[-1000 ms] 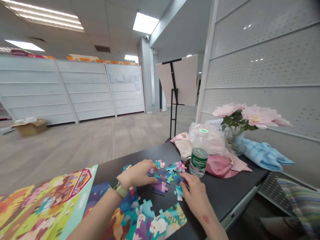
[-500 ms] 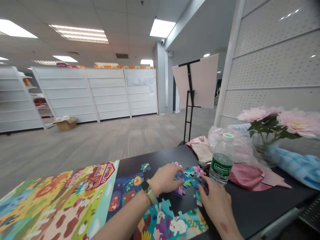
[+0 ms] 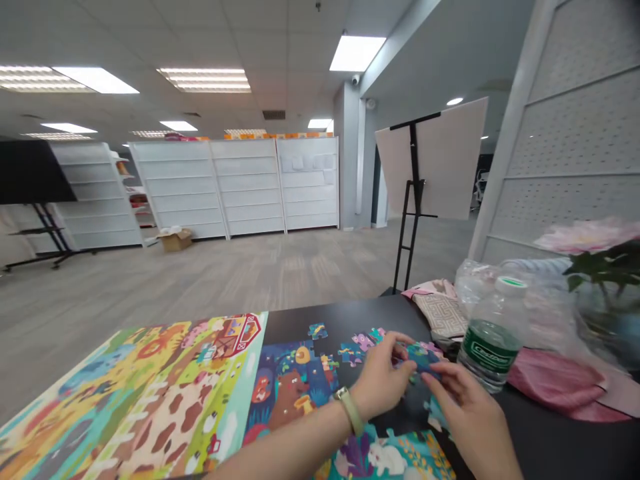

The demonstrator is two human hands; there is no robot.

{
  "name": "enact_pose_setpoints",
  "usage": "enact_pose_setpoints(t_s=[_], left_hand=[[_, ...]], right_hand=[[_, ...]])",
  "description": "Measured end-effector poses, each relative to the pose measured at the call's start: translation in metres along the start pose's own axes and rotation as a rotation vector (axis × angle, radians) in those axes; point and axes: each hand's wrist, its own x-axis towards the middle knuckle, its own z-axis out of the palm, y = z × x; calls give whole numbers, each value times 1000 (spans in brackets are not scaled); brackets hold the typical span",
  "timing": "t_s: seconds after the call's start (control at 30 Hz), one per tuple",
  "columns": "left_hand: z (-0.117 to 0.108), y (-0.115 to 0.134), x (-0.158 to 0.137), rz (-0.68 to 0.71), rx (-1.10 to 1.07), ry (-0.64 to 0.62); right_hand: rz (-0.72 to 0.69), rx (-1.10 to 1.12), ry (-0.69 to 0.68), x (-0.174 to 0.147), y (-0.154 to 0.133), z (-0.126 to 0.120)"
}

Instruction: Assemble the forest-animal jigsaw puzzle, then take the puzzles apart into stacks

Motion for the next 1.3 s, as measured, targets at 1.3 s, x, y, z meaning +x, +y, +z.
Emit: enact_pose_setpoints(t_s=[1.3], left_hand=[[-166, -68, -31, -123, 770, -35]], right_hand=[[-163, -157, -121, -9, -28, 6]])
